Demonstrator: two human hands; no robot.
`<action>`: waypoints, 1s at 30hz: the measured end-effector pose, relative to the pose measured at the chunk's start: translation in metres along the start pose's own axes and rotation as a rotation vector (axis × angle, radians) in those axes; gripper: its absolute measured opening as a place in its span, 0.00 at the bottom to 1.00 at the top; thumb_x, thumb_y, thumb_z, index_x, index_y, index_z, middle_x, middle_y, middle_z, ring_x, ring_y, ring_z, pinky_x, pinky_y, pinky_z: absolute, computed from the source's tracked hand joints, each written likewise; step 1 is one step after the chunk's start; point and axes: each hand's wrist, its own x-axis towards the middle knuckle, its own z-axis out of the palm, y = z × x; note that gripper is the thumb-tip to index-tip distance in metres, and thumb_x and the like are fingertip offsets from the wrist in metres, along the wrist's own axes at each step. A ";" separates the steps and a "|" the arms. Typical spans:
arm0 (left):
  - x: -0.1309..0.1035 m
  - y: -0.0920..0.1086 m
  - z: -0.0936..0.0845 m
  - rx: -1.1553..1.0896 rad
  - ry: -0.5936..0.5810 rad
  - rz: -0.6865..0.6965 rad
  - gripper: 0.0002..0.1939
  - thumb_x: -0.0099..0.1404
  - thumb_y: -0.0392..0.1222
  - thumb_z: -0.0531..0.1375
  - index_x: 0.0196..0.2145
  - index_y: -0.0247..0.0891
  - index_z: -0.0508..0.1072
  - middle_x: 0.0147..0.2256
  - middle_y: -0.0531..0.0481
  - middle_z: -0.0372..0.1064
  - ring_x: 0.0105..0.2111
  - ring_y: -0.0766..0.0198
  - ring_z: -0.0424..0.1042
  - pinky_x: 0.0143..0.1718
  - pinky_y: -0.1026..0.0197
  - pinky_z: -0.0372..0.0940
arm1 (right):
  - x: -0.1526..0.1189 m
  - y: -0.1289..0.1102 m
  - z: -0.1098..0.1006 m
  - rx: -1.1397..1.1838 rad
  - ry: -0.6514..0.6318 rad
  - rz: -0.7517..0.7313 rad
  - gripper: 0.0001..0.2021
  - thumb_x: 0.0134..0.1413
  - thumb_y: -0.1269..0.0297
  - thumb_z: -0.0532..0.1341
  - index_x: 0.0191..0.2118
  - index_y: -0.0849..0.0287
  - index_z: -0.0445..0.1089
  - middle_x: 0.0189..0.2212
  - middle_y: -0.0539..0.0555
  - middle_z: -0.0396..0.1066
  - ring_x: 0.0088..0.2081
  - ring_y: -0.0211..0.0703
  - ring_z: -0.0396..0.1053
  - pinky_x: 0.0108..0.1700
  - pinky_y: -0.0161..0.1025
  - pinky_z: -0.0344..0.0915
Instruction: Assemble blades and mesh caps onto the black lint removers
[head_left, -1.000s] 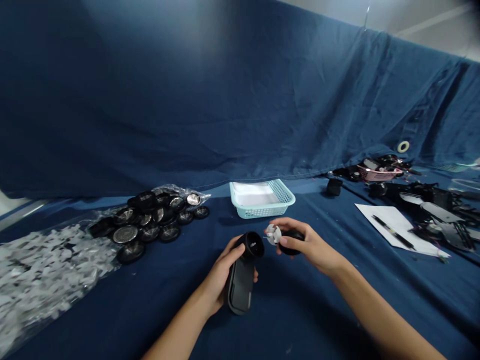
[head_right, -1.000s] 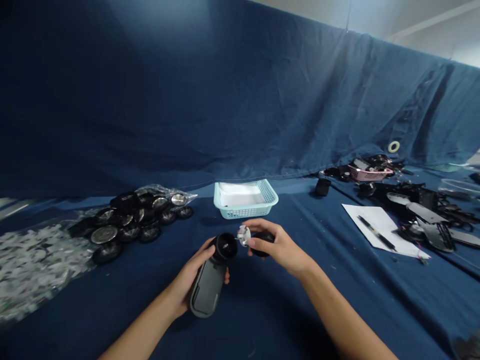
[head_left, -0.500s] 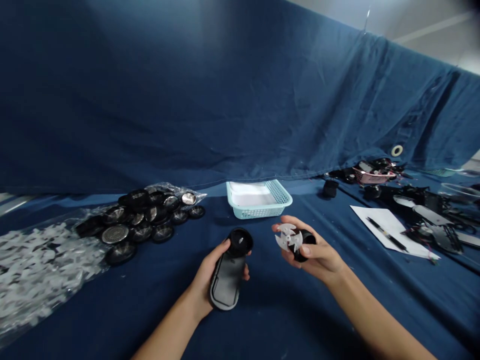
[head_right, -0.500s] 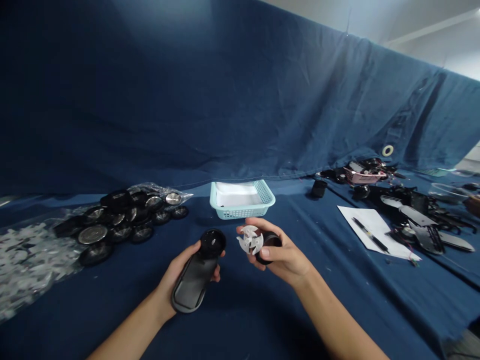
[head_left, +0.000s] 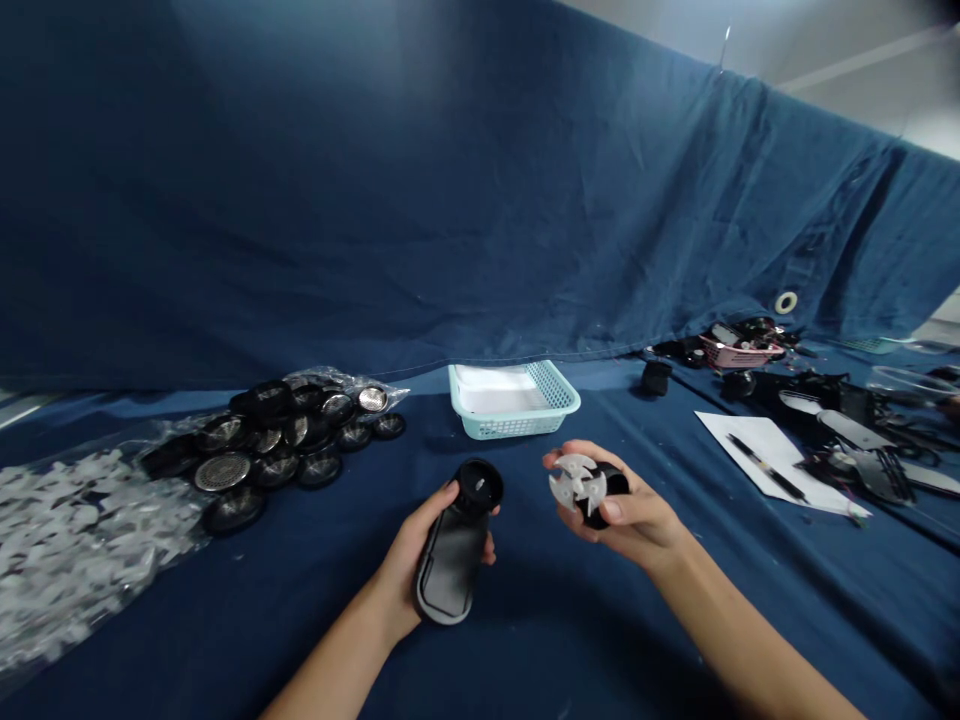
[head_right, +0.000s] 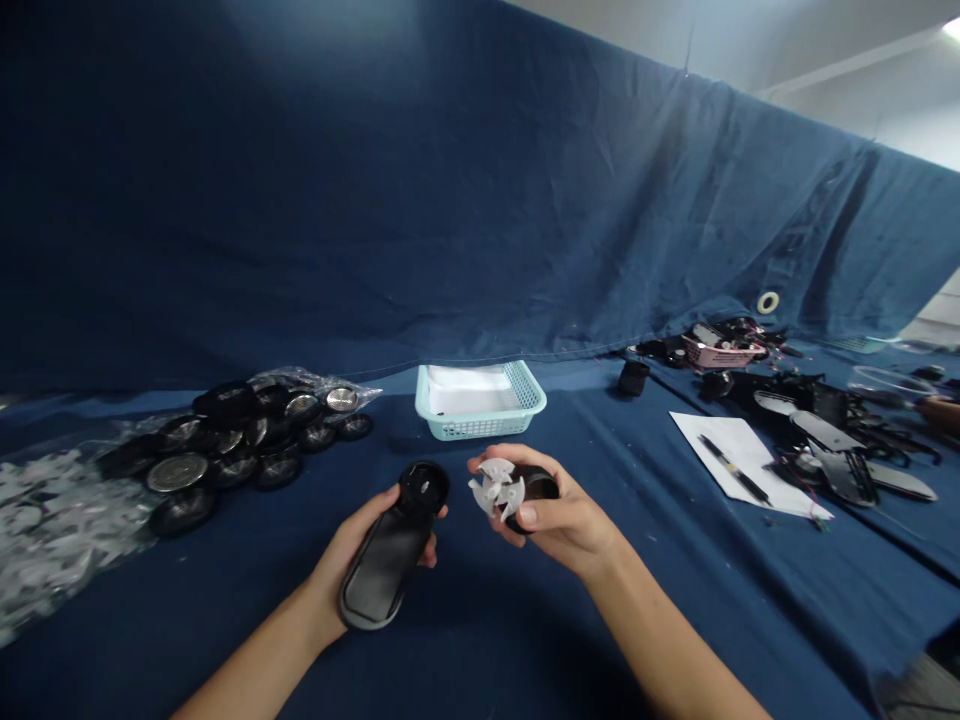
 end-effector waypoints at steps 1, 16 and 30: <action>0.000 0.000 0.002 0.000 0.013 0.000 0.22 0.64 0.54 0.57 0.42 0.29 0.72 0.34 0.40 0.75 0.26 0.59 0.74 0.32 0.58 0.67 | 0.001 -0.001 0.002 -0.025 -0.002 0.018 0.26 0.37 0.58 0.72 0.47 0.50 0.72 0.47 0.57 0.72 0.28 0.40 0.69 0.21 0.33 0.59; -0.013 -0.004 0.023 0.338 0.210 0.310 0.28 0.58 0.48 0.65 0.54 0.44 0.65 0.45 0.47 0.71 0.34 0.60 0.72 0.35 0.60 0.66 | 0.007 0.015 0.018 -1.008 0.189 -0.168 0.17 0.49 0.60 0.68 0.47 0.54 0.72 0.40 0.53 0.74 0.40 0.47 0.71 0.45 0.44 0.67; -0.014 -0.003 0.023 0.361 0.186 0.290 0.27 0.59 0.49 0.63 0.55 0.44 0.64 0.44 0.47 0.71 0.34 0.60 0.71 0.35 0.61 0.65 | 0.008 0.016 0.020 -1.041 0.150 -0.224 0.17 0.50 0.61 0.68 0.47 0.52 0.72 0.42 0.53 0.74 0.44 0.47 0.71 0.47 0.43 0.66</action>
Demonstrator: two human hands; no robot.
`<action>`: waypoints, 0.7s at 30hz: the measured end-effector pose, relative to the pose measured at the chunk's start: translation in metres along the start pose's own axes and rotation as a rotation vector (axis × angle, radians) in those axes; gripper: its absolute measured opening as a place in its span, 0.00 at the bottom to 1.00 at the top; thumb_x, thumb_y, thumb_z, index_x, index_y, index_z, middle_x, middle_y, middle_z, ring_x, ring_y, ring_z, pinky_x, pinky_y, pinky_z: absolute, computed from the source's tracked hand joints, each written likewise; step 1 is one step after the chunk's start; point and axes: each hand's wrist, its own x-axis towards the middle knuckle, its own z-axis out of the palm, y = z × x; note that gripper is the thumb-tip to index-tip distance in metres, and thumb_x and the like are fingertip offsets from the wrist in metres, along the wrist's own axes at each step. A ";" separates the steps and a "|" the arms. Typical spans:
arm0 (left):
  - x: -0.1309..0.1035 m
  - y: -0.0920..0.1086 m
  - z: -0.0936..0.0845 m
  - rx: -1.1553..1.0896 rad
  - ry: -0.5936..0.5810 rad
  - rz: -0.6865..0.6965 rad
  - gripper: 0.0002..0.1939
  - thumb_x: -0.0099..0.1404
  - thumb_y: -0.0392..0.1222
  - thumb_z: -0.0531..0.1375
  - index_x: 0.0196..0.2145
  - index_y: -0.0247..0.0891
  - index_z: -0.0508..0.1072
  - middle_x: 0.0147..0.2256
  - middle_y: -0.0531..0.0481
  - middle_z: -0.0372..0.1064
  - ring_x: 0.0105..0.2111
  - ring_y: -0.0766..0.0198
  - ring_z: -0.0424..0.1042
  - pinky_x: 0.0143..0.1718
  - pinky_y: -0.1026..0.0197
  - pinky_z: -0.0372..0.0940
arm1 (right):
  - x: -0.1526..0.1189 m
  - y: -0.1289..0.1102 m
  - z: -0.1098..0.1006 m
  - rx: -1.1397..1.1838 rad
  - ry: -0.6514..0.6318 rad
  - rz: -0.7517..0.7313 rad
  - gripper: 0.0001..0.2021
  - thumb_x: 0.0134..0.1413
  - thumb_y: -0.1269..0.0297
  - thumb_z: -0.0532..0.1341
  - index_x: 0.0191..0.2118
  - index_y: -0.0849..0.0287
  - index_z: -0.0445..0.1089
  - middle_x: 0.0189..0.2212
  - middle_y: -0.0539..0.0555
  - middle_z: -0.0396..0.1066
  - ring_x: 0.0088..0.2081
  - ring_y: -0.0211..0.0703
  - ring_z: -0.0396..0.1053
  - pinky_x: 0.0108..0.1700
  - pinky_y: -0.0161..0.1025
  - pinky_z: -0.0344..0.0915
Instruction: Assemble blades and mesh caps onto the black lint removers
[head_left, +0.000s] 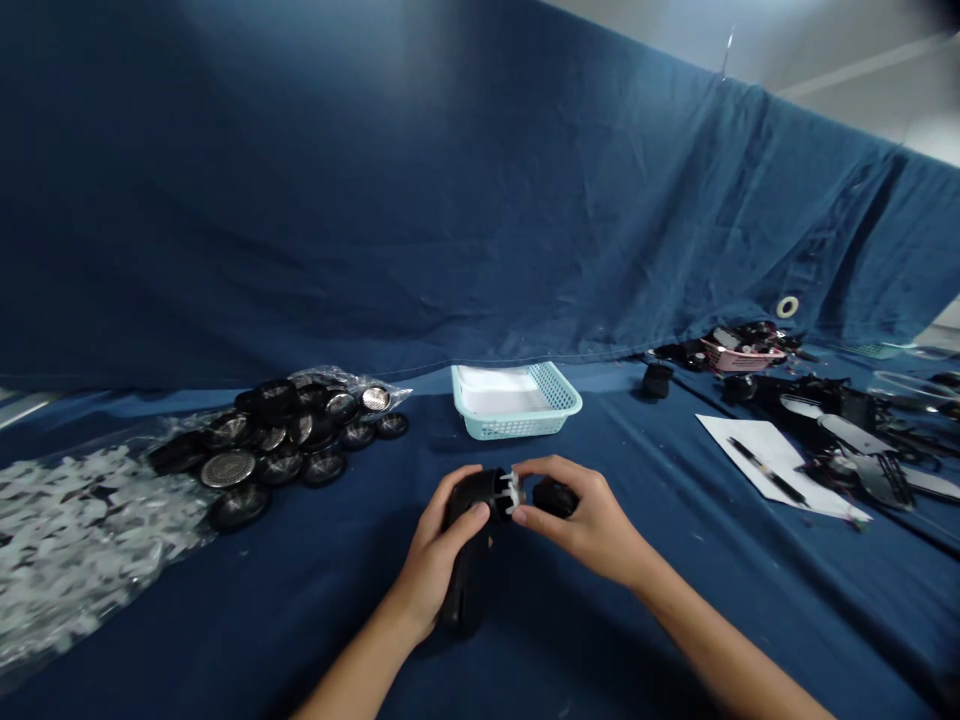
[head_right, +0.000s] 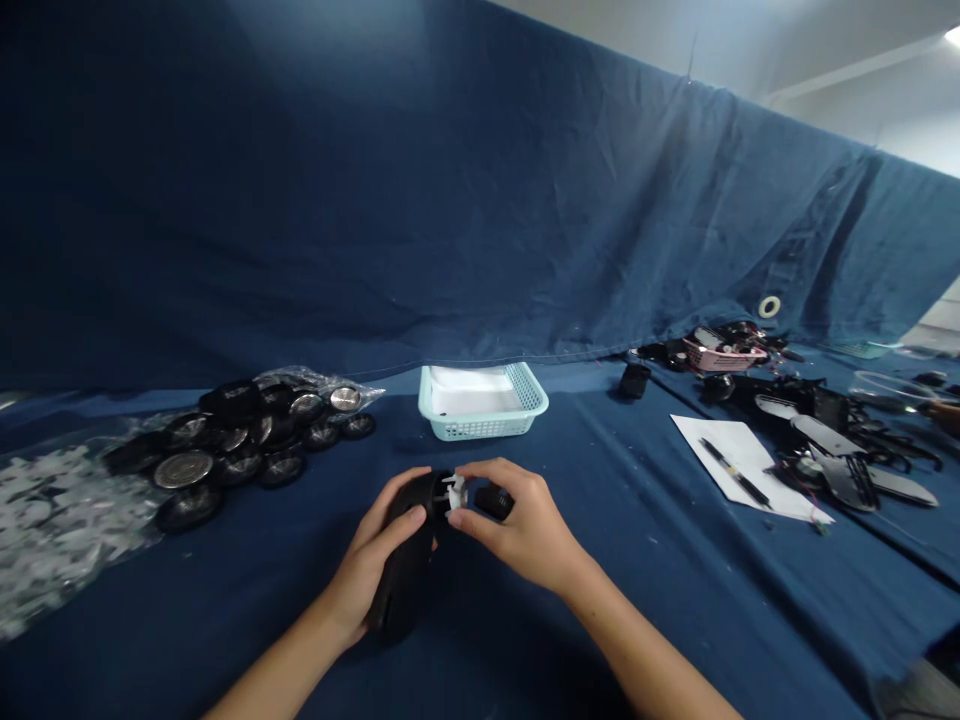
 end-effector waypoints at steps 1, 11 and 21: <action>0.000 0.000 0.000 -0.004 0.000 0.000 0.28 0.59 0.49 0.64 0.55 0.44 0.64 0.44 0.47 0.71 0.34 0.60 0.71 0.35 0.61 0.65 | 0.000 0.000 0.000 -0.003 -0.002 -0.003 0.17 0.50 0.62 0.68 0.47 0.52 0.72 0.42 0.53 0.74 0.44 0.48 0.71 0.47 0.43 0.66; 0.001 -0.001 -0.001 -0.007 -0.030 0.008 0.26 0.59 0.49 0.64 0.55 0.45 0.65 0.45 0.47 0.70 0.34 0.60 0.71 0.34 0.61 0.64 | 0.001 0.003 0.004 -0.014 -0.020 -0.030 0.17 0.50 0.60 0.69 0.47 0.52 0.72 0.41 0.53 0.74 0.43 0.48 0.71 0.47 0.44 0.66; -0.001 -0.001 0.001 0.040 -0.045 0.004 0.24 0.61 0.50 0.62 0.53 0.45 0.64 0.45 0.48 0.68 0.33 0.62 0.70 0.34 0.61 0.64 | 0.000 0.004 0.007 -0.021 -0.029 -0.014 0.18 0.48 0.59 0.70 0.46 0.53 0.74 0.38 0.54 0.74 0.40 0.47 0.72 0.44 0.44 0.67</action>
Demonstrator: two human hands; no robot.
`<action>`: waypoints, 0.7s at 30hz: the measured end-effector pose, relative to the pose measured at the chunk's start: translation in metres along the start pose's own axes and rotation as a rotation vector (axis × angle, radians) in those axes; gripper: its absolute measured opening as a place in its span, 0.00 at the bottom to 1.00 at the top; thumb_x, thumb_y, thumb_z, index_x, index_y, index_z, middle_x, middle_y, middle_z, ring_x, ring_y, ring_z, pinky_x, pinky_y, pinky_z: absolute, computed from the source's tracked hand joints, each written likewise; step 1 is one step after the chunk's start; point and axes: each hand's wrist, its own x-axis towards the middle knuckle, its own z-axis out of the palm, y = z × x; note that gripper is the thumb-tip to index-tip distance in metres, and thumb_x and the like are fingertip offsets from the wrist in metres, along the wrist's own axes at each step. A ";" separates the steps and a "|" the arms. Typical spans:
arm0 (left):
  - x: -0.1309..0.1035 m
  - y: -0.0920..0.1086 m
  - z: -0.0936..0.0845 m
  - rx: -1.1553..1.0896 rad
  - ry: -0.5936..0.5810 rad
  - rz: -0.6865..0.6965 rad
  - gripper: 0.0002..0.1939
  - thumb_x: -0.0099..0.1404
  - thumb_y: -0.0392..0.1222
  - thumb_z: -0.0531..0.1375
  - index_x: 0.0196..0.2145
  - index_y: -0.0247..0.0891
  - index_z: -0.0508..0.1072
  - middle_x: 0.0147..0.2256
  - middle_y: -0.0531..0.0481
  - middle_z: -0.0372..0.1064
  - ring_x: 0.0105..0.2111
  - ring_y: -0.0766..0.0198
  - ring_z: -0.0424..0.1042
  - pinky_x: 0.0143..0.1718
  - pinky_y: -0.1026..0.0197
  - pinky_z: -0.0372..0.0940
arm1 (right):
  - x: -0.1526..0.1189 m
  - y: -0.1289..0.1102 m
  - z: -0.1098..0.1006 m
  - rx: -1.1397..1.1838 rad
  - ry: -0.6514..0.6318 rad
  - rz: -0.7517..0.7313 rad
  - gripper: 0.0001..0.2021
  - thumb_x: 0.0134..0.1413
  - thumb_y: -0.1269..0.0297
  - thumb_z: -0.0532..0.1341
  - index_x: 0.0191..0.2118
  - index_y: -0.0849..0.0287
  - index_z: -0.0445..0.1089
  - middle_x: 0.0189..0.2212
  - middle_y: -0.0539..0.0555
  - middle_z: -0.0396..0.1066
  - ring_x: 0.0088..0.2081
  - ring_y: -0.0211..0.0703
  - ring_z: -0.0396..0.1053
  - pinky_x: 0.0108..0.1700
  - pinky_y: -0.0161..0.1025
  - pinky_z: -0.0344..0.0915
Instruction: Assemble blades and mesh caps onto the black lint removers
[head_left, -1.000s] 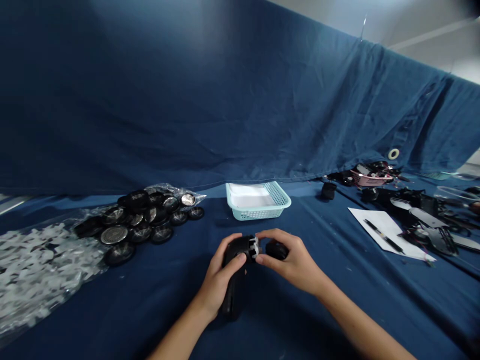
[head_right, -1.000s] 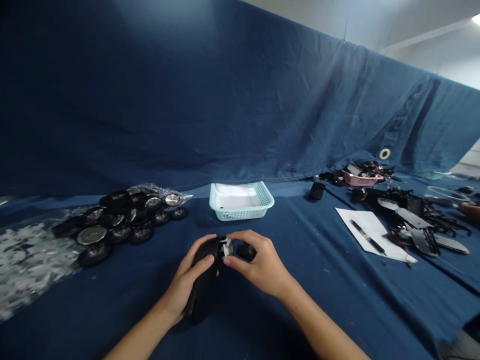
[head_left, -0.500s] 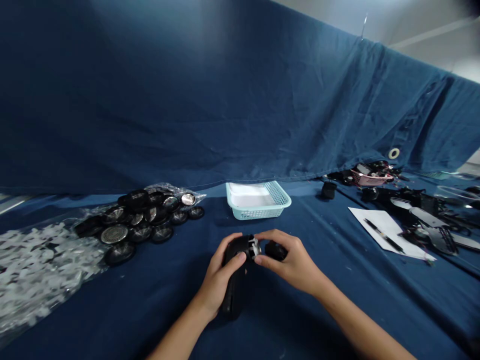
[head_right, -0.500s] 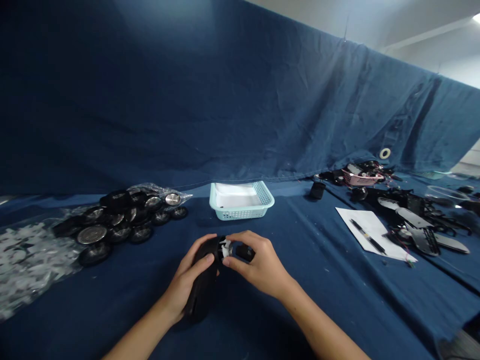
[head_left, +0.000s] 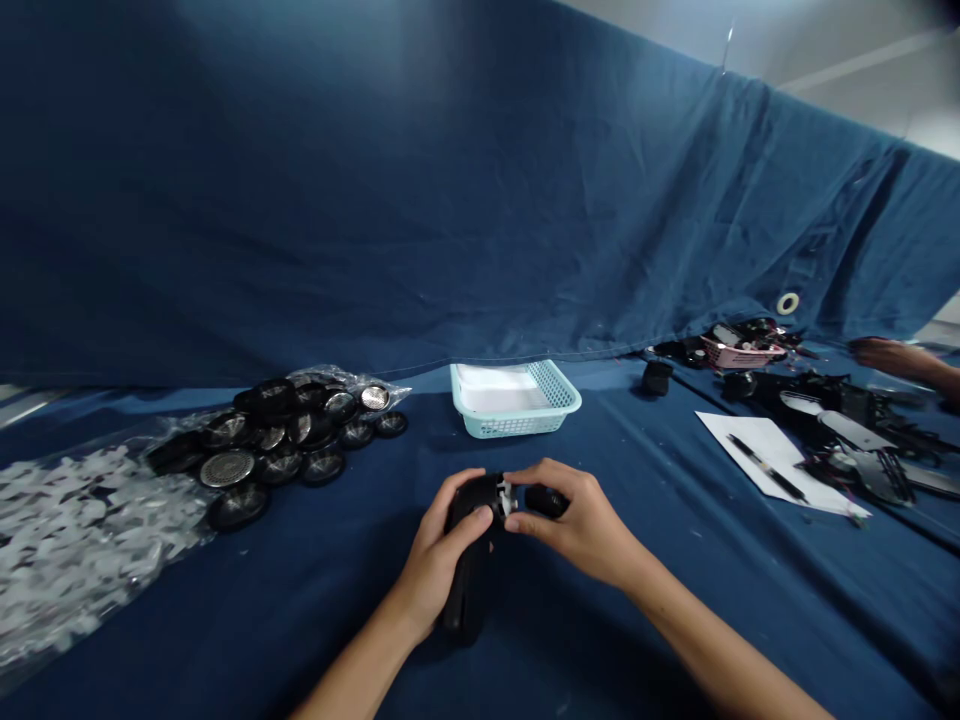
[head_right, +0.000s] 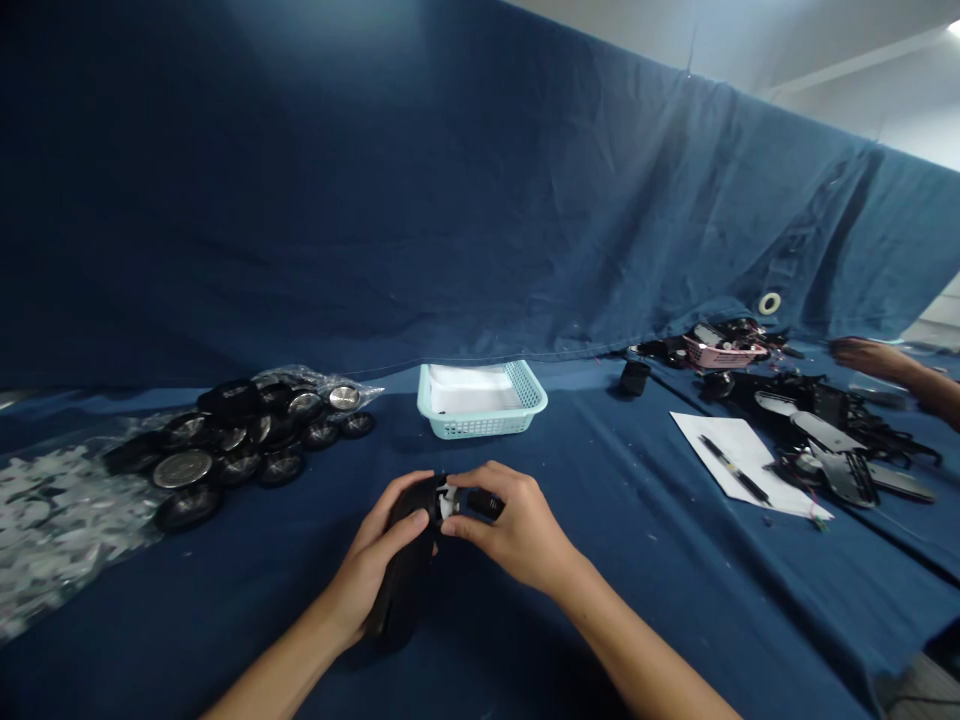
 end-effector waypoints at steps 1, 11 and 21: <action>0.000 0.000 0.000 0.008 -0.001 0.003 0.24 0.61 0.50 0.62 0.53 0.45 0.64 0.45 0.48 0.69 0.33 0.62 0.70 0.34 0.62 0.64 | 0.000 0.000 0.000 0.007 -0.006 0.003 0.18 0.48 0.59 0.70 0.46 0.53 0.74 0.38 0.54 0.74 0.40 0.47 0.72 0.45 0.44 0.67; 0.002 -0.006 -0.003 0.039 -0.011 0.050 0.23 0.63 0.49 0.60 0.55 0.45 0.63 0.44 0.48 0.68 0.33 0.62 0.70 0.35 0.60 0.64 | 0.004 0.007 0.002 0.086 0.008 -0.042 0.18 0.45 0.58 0.71 0.44 0.55 0.75 0.40 0.53 0.71 0.42 0.44 0.71 0.45 0.41 0.66; 0.003 -0.005 -0.002 0.014 0.009 0.047 0.24 0.62 0.49 0.61 0.54 0.45 0.64 0.44 0.48 0.69 0.33 0.62 0.70 0.35 0.61 0.65 | 0.000 0.005 0.003 0.097 0.021 -0.061 0.18 0.48 0.59 0.70 0.46 0.54 0.74 0.41 0.54 0.68 0.43 0.43 0.70 0.46 0.41 0.66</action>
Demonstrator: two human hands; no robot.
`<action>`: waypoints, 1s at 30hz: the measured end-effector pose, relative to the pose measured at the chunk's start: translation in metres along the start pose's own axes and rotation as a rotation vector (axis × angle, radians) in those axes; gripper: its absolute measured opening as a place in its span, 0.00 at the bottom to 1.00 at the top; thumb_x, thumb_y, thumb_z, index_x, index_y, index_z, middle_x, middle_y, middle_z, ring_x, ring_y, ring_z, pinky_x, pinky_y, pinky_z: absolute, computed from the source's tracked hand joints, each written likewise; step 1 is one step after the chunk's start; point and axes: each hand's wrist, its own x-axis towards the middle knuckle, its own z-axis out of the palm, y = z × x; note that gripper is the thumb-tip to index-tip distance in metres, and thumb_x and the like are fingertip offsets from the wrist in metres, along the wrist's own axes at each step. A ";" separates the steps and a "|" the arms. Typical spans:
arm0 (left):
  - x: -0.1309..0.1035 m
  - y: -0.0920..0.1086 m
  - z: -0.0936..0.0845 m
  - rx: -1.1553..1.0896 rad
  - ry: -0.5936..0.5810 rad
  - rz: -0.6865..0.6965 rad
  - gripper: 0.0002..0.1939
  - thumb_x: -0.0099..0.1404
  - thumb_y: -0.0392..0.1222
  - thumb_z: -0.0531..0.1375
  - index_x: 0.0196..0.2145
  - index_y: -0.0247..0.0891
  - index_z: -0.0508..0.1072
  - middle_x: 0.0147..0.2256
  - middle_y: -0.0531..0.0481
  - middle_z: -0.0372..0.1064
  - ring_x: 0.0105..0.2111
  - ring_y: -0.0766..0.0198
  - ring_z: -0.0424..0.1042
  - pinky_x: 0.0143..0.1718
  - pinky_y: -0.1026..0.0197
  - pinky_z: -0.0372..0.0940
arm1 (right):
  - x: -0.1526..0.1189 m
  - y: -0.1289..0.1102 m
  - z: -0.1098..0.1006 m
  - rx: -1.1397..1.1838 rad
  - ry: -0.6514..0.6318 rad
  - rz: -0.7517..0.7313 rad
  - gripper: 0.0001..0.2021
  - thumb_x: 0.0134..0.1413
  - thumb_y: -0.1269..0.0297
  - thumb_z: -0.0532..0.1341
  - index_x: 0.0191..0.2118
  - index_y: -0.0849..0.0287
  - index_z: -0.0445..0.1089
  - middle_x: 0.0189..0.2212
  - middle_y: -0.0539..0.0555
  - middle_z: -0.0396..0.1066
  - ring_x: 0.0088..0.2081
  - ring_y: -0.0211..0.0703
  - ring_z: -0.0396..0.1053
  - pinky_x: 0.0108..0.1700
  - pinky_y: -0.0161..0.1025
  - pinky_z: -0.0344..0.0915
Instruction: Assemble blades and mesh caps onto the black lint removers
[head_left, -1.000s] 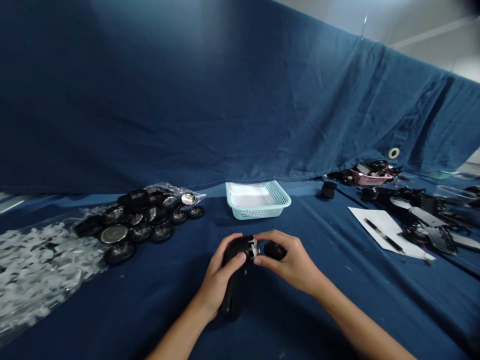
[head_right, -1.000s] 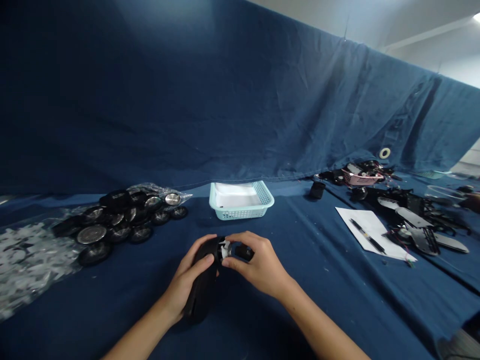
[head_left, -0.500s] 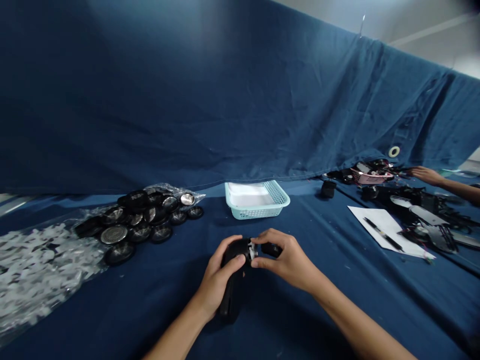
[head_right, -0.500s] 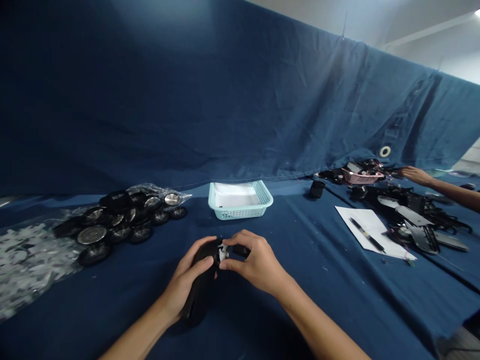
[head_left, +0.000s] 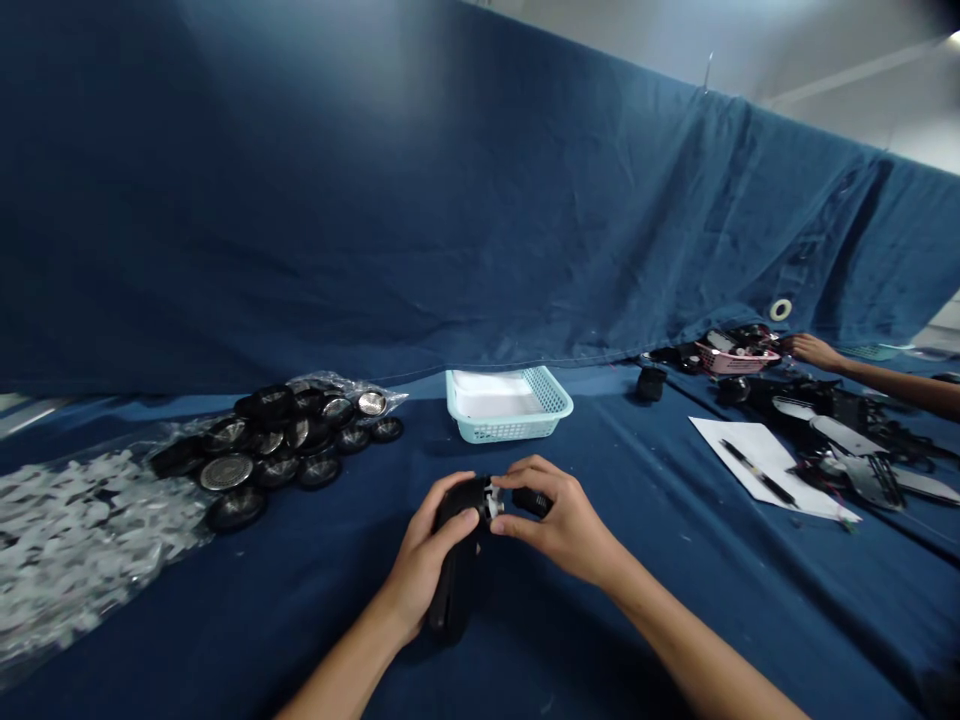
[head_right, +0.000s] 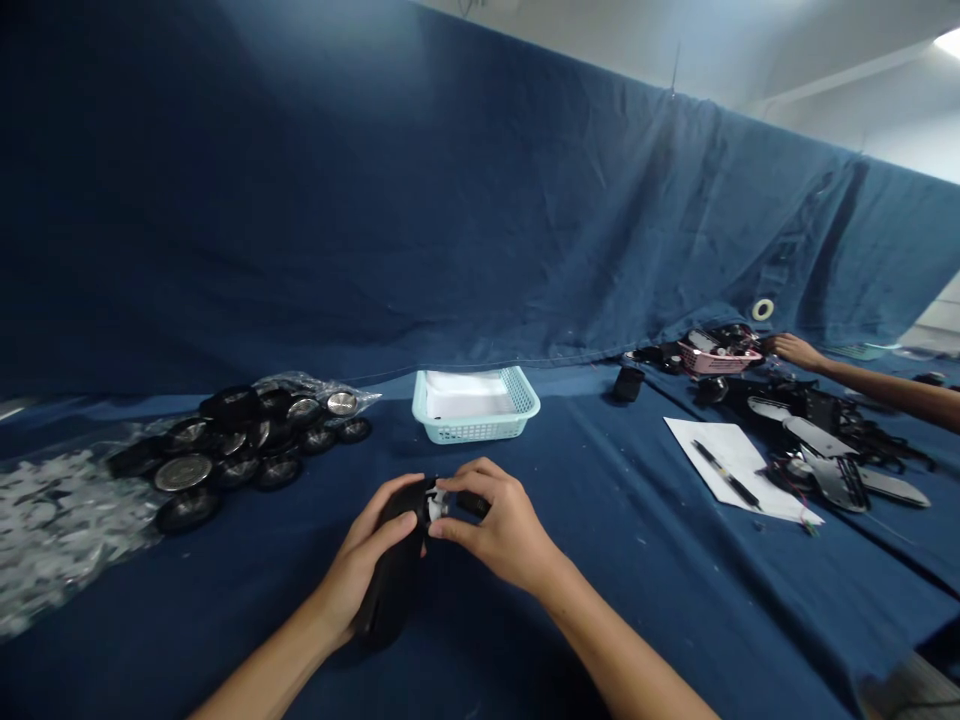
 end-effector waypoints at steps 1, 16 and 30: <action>0.000 0.001 0.000 -0.009 0.003 -0.010 0.24 0.62 0.49 0.61 0.55 0.45 0.64 0.43 0.48 0.69 0.32 0.63 0.70 0.34 0.61 0.65 | 0.000 0.000 0.000 -0.010 -0.002 -0.003 0.18 0.48 0.60 0.70 0.47 0.54 0.74 0.42 0.54 0.68 0.44 0.44 0.69 0.47 0.41 0.66; 0.005 0.003 -0.002 -0.154 0.108 -0.051 0.26 0.61 0.49 0.61 0.56 0.44 0.64 0.43 0.46 0.71 0.27 0.62 0.72 0.29 0.61 0.66 | -0.003 0.000 0.001 -0.194 -0.076 0.012 0.18 0.57 0.58 0.62 0.53 0.51 0.69 0.47 0.54 0.67 0.46 0.45 0.69 0.50 0.43 0.66; 0.006 0.003 -0.001 -0.198 0.102 -0.020 0.24 0.60 0.48 0.63 0.53 0.44 0.67 0.48 0.47 0.70 0.35 0.61 0.72 0.36 0.61 0.67 | -0.006 -0.011 0.000 -0.282 -0.174 0.000 0.30 0.53 0.67 0.62 0.61 0.43 0.58 0.51 0.53 0.61 0.43 0.44 0.68 0.48 0.46 0.68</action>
